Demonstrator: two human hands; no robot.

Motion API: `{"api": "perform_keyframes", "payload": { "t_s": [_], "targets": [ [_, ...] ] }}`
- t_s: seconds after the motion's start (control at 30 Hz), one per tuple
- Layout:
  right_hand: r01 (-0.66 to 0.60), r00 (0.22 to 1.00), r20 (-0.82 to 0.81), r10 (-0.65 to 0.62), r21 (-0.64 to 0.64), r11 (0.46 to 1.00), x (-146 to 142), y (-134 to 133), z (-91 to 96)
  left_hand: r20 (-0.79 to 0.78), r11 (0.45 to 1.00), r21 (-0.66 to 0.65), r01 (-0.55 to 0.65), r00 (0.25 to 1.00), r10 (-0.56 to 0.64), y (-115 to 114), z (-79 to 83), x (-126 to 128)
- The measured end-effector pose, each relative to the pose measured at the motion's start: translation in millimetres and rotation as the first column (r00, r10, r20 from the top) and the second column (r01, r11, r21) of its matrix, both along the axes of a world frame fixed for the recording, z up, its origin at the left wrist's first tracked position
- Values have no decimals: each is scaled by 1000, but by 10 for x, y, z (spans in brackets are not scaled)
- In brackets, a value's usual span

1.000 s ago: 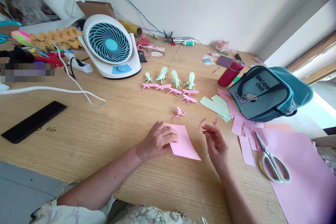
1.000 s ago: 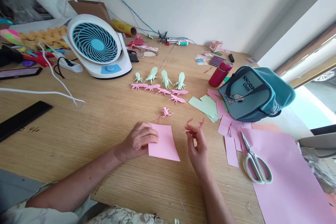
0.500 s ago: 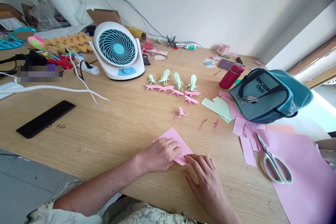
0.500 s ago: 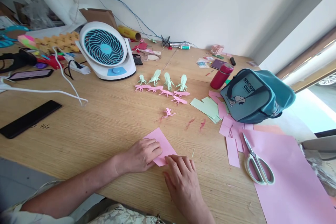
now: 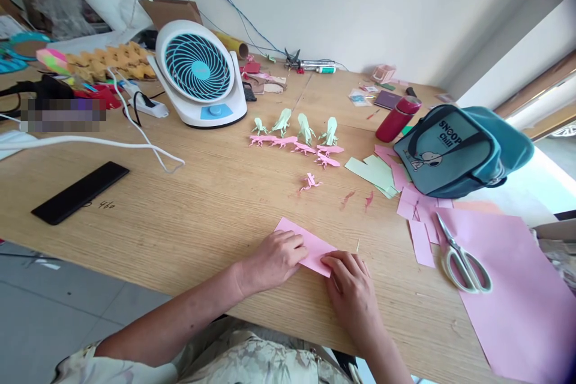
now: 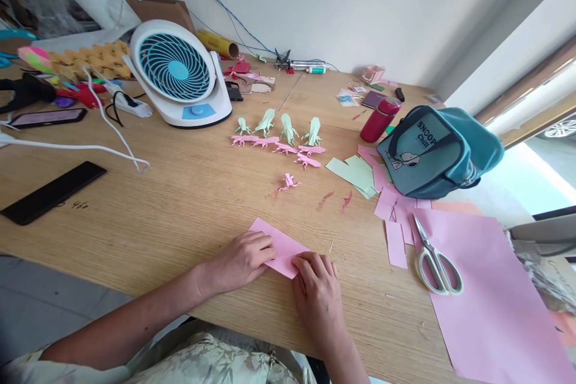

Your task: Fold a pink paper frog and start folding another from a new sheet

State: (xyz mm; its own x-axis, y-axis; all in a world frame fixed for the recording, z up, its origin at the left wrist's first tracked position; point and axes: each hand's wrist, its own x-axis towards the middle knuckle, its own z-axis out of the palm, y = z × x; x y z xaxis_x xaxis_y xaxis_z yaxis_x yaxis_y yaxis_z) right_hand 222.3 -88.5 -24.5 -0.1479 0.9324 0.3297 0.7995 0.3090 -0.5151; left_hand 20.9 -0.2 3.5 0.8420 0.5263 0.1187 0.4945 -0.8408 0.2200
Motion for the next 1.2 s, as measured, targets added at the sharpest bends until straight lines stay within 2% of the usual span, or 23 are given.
{"api": "perform_keyframes", "payload": {
  "t_s": [0.17,0.27,0.37,0.47,0.67,0.77,0.87,0.93,1.2],
  "targets": [
    [-9,1000,-27,9,2,1000,35,15,-36,-16,994,110,24,1000,-22,-44,-55,-36],
    [-8,999,-38,8,9,1000,44,14,-34,-26,997,71,-4,1000,5,-103,-28,-46],
    [-7,999,-51,7,-2,1000,45,16,-22,-60,996,6,-84,995,85,-179,53,7],
    [-6,998,-62,5,-13,1000,39,24,-7,-83,989,8,-145,986,145,-246,114,119],
    [-15,999,-48,14,-13,1000,27,26,12,-92,990,2,-140,986,139,-303,32,254],
    [-9,999,-46,8,-33,999,31,18,3,-41,979,-91,-182,983,179,-290,42,215],
    [4,998,-64,-8,-62,998,39,13,-15,8,943,-243,-226,972,235,-260,137,168],
    [13,997,-78,-18,-71,997,41,17,-23,9,924,-295,-243,966,257,-242,209,166],
    [37,993,-104,-47,-96,995,29,38,-24,-19,909,-332,-253,965,262,-145,315,285]
  ]
}}
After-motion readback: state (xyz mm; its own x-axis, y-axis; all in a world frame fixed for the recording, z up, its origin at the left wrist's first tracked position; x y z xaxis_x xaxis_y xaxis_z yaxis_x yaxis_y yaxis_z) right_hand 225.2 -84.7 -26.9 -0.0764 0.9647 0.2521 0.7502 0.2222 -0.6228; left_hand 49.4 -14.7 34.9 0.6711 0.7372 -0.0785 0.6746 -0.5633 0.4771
